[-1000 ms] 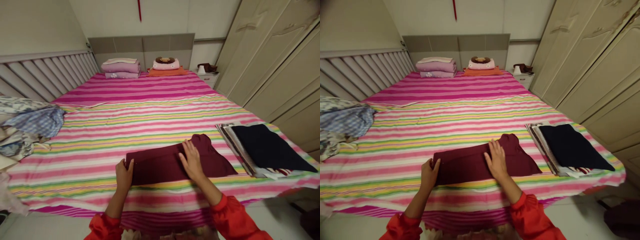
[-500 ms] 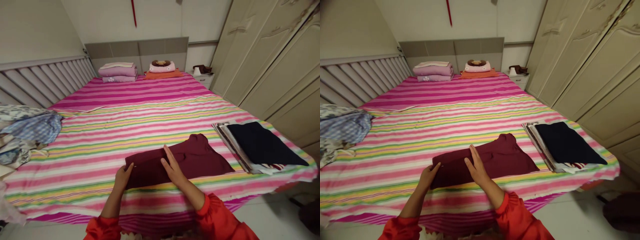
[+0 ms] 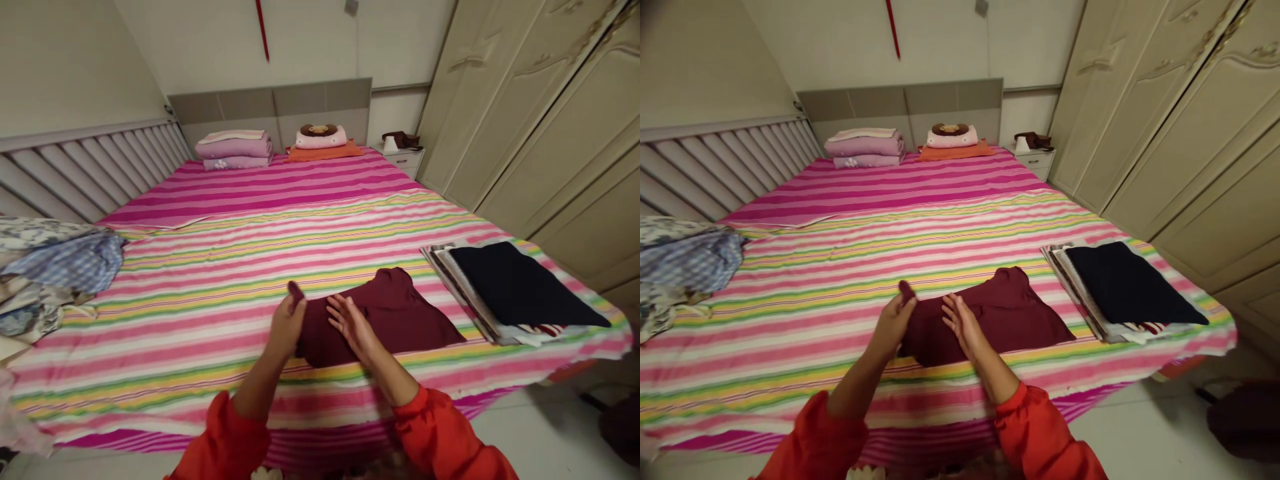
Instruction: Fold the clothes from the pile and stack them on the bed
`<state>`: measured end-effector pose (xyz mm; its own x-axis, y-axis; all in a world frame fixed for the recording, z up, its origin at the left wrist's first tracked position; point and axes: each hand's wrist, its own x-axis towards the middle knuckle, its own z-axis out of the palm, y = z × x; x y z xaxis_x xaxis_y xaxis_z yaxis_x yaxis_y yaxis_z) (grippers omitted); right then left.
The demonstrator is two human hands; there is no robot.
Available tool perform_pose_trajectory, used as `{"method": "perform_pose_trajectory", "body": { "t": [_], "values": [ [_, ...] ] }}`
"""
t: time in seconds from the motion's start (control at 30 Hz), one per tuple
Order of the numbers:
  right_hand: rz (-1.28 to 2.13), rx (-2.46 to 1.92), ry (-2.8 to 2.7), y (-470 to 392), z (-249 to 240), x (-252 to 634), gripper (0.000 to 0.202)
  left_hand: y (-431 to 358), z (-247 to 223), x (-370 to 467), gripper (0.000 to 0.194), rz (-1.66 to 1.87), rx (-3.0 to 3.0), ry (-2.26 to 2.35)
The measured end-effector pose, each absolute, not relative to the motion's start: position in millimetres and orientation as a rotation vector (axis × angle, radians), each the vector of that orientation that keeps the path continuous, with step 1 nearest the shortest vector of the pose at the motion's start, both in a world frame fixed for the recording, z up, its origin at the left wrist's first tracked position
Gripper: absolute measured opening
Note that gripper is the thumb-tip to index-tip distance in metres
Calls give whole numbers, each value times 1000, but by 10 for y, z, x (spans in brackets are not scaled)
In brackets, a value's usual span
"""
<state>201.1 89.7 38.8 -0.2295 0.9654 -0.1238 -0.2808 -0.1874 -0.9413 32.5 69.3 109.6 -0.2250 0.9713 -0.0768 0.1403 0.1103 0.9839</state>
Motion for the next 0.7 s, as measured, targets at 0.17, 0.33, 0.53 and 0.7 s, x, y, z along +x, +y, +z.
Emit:
{"method": "perform_pose_trajectory", "body": {
  "t": [0.17,0.33,0.53,0.7],
  "values": [
    [1860,-810,-616,867,599,2489,70,815,1190,1078,63,1039,1156,1085],
    [1951,-790,-305,842,653,2878,42,778,754,863,49,1168,973,1359],
    [1949,-983,-202,911,691,2842,12,582,384,552,39,1068,657,1462],
    [1958,-962,-277,898,848,2752,14,582,410,690,48,950,717,1329]
  ]
}}
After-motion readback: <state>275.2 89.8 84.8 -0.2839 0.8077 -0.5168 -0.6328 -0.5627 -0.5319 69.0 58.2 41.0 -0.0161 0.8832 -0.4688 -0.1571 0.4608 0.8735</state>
